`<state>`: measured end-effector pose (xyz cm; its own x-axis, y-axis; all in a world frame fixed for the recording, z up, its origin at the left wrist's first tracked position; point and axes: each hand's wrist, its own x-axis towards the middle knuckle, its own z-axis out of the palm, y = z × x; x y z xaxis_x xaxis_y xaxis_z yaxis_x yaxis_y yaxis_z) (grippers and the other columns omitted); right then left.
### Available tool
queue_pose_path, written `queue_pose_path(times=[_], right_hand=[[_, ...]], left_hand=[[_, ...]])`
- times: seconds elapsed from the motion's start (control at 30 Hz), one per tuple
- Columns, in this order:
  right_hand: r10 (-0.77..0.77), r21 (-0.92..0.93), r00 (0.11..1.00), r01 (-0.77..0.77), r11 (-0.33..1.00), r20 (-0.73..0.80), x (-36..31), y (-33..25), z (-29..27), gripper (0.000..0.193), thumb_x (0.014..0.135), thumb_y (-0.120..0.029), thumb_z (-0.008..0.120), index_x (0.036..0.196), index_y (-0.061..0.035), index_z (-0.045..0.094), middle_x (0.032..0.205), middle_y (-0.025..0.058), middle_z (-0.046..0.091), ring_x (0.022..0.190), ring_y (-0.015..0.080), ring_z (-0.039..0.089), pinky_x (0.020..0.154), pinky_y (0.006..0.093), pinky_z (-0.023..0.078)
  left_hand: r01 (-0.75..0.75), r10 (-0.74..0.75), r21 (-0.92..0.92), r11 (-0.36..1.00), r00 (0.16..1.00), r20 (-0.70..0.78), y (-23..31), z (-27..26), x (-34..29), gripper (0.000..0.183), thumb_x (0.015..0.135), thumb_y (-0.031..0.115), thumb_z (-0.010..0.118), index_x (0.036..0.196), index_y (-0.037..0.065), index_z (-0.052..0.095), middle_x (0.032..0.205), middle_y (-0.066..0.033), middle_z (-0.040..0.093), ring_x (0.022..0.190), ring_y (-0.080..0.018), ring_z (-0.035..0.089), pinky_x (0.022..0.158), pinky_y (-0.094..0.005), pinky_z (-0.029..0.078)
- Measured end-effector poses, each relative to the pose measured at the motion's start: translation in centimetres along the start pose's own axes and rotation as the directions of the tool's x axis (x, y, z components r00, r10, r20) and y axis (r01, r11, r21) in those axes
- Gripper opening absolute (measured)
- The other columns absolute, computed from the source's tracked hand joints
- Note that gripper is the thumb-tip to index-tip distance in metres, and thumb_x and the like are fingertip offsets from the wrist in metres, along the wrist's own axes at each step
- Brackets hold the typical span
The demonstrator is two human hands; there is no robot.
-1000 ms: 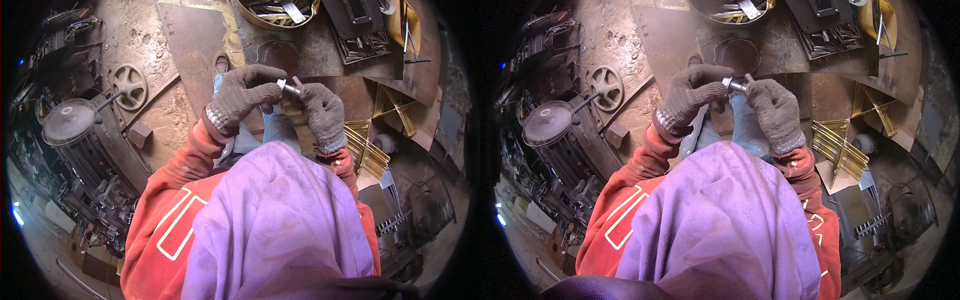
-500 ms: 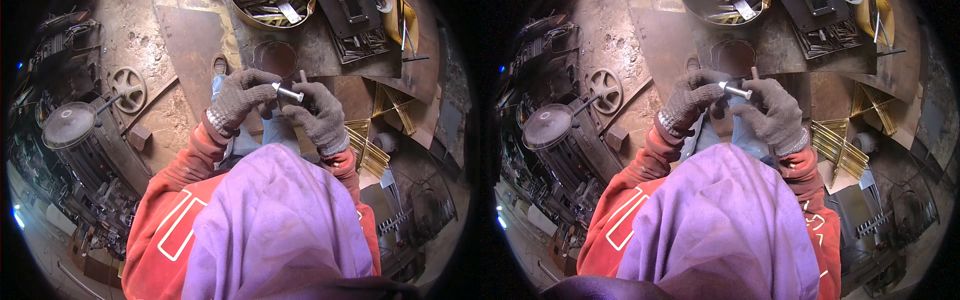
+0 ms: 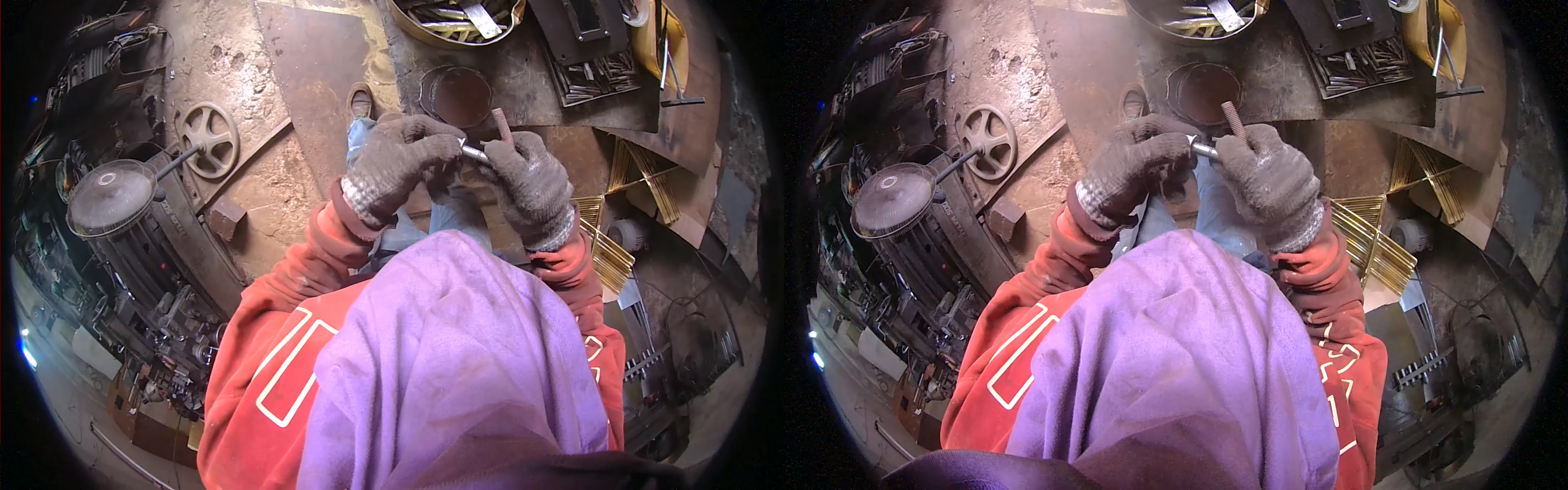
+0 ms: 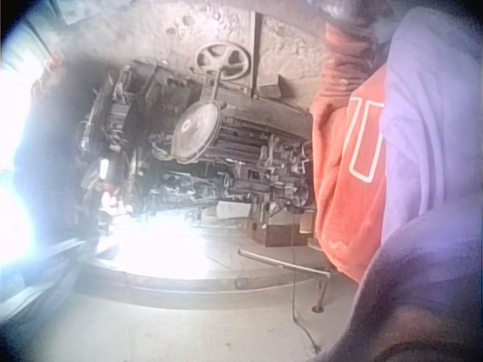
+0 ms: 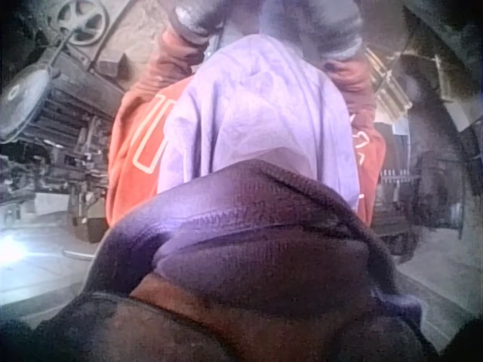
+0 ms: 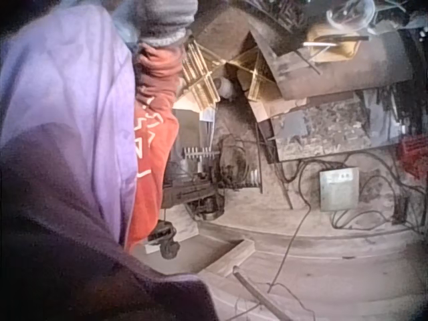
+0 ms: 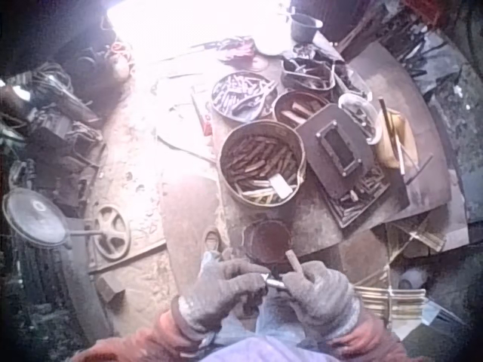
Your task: The person uses a pair of calipers to measure various small metal bolts and components, picking them up from containers on a workbench and then returning them.
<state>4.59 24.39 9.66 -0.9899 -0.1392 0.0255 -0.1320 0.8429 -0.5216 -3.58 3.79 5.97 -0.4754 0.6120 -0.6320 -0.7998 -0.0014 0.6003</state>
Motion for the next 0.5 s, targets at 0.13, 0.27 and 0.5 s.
queue_pose_path(times=[0.13, 0.27, 0.5], right_hand=[[-0.08, -0.036, 0.993, 0.083, 0.996, 0.086, -0.1, 0.7, -0.5, 0.022, 0.081, -0.013, 0.071, 0.101, -0.0112, 0.062, 0.094, 0.0163, 0.062, 0.068, 0.0357, 0.063, 0.054, 0.0453, 0.05], [0.0, 0.146, 0.998, -0.008, 0.989, 0.058, -0.9, 0.6, -0.5, 0.028, 0.08, -0.011, 0.072, 0.106, -0.0115, 0.064, 0.097, 0.0151, 0.064, 0.075, 0.0365, 0.066, 0.061, 0.0441, 0.053], [-0.037, 0.461, 0.992, -0.022, 0.887, 0.12, -0.8, -0.1, -0.3, 0.035, 0.08, -0.007, 0.073, 0.114, -0.0122, 0.065, 0.1, 0.0146, 0.066, 0.083, 0.0358, 0.068, 0.068, 0.0427, 0.054]], left_hand=[[0.034, -0.034, -0.004, 0.999, 0.999, -0.006, -2.9, -3.0, 1.3, 0.019, 0.094, 0.013, 0.065, 0.104, -0.003, 0.069, 0.086, -0.0069, 0.07, 0.072, -0.0119, 0.064, 0.061, -0.0242, 0.052], [0.079, -0.111, -0.314, 0.946, 0.99, -0.085, 0.2, -1.4, 0.3, 0.018, 0.095, 0.014, 0.064, 0.103, -0.002, 0.067, 0.089, -0.0055, 0.069, 0.072, -0.0115, 0.064, 0.063, -0.0235, 0.052], [-0.012, 0.0, 0.133, 0.991, 0.996, 0.084, 1.0, -0.7, 1.4, 0.035, 0.093, 0.017, 0.067, 0.121, -0.004, 0.066, 0.103, -0.0093, 0.071, 0.089, -0.0136, 0.066, 0.08, -0.0256, 0.053]])
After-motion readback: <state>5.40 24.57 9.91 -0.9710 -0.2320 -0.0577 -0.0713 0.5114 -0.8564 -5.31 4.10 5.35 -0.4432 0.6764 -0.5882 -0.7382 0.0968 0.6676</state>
